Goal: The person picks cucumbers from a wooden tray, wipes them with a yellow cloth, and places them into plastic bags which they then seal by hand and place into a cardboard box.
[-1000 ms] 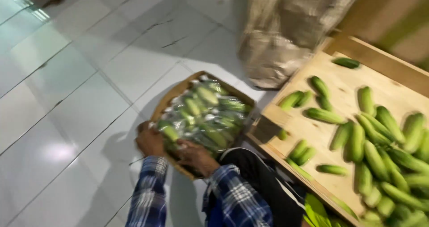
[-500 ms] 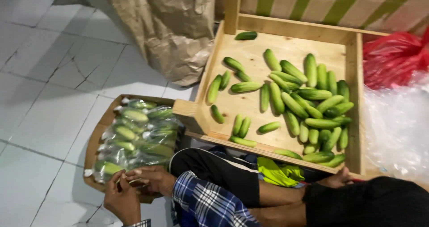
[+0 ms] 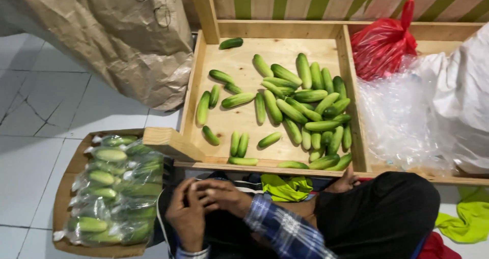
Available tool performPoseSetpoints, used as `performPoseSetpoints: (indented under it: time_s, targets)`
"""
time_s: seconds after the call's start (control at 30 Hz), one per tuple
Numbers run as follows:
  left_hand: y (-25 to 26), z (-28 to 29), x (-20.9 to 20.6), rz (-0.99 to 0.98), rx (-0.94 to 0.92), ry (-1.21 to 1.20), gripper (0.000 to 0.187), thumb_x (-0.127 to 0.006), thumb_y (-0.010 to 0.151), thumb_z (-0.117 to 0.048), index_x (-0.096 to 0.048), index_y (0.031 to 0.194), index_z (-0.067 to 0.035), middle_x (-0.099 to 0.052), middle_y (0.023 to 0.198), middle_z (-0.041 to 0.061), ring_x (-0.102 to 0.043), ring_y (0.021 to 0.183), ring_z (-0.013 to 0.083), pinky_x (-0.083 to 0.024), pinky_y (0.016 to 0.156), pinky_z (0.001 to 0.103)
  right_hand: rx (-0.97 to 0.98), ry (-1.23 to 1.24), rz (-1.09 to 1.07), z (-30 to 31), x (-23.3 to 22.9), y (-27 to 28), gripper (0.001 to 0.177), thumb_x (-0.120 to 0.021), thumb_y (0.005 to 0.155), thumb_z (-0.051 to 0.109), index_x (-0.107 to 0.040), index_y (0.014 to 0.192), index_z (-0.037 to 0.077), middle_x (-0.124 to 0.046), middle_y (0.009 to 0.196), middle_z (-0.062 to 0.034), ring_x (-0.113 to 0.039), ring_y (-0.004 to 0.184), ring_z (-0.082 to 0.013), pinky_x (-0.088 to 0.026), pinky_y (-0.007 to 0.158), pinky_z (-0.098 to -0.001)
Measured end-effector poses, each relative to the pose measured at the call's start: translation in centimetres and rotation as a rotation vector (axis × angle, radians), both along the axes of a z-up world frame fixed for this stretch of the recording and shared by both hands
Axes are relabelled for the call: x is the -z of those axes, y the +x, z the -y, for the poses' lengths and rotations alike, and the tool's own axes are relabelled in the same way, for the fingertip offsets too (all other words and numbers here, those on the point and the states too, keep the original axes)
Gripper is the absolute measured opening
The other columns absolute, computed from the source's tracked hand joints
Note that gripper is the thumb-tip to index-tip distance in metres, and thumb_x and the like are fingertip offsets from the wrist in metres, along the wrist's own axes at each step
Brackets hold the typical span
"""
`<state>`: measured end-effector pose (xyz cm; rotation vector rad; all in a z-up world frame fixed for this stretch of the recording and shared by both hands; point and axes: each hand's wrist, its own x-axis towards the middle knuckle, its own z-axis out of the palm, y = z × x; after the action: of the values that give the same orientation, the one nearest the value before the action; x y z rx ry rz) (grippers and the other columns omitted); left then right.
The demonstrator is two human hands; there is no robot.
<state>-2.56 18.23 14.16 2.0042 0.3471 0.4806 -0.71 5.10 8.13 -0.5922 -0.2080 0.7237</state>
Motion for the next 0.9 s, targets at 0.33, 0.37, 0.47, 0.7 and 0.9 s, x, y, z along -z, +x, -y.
performPoseSetpoints:
  time_s: [0.33, 0.37, 0.47, 0.7, 0.9]
  targets:
    - [4.9, 10.0, 7.1, 0.099, 0.470, 0.190, 0.016, -0.063, 0.094, -0.003, -0.070, 0.108, -0.008, -0.073, 0.101, 0.011, -0.072, 0.095, 0.0329, -0.057, 0.085, 0.043, 0.458, -0.648, 0.029, 16.0, 4.8, 0.8, 0.039, -0.070, 0.094, 0.024, -0.070, 0.125, -0.001, -0.074, 0.118, -0.0207, -0.076, 0.098, -0.0287, -0.065, 0.082, -0.0374]
    - [6.0, 10.4, 8.6, 0.014, 0.450, 0.180, 0.021, -0.067, 0.092, -0.005, -0.072, 0.111, -0.013, -0.075, 0.102, 0.009, -0.074, 0.096, 0.0357, -0.062, 0.081, 0.046, 0.579, -0.720, -0.025, 16.3, 6.5, 1.3, 0.035, -0.073, 0.095, 0.019, -0.072, 0.124, -0.001, -0.072, 0.114, -0.0226, -0.076, 0.092, -0.0307, -0.067, 0.076, -0.0389]
    - [9.0, 11.2, 11.8, -0.159, 0.461, 0.245, 0.024, -0.065, 0.091, -0.007, -0.067, 0.114, -0.014, -0.072, 0.107, 0.011, -0.074, 0.098, 0.0365, -0.062, 0.083, 0.049, 0.587, -0.860, 0.043, 15.2, 5.2, 2.5, 0.032, -0.076, 0.094, 0.015, -0.072, 0.124, 0.003, -0.073, 0.112, -0.0206, -0.076, 0.082, -0.0285, -0.067, 0.059, -0.0345]
    - [12.1, 11.9, 12.0, -0.421, 0.474, 0.540, 0.038, -0.066, 0.092, -0.028, -0.051, 0.123, -0.012, -0.060, 0.117, 0.014, -0.070, 0.104, 0.0422, -0.059, 0.088, 0.060, 0.412, -1.689, 0.781, 13.5, 9.1, 9.3, 0.041, -0.066, 0.099, 0.025, -0.058, 0.140, 0.021, -0.064, 0.126, -0.0116, -0.073, 0.100, -0.0364, -0.065, 0.080, -0.0466]
    - [13.4, 12.6, 13.4, -0.625, 0.441, 0.568, 0.042, -0.063, 0.088, -0.014, -0.047, 0.126, -0.017, -0.049, 0.125, 0.007, -0.065, 0.111, 0.0367, -0.054, 0.093, 0.063, 0.286, -1.667, 0.955, 12.4, 8.2, 12.6, 0.037, -0.046, 0.103, 0.017, -0.057, 0.138, 0.016, -0.050, 0.149, -0.0132, -0.056, 0.128, -0.0425, -0.060, 0.094, -0.0537]
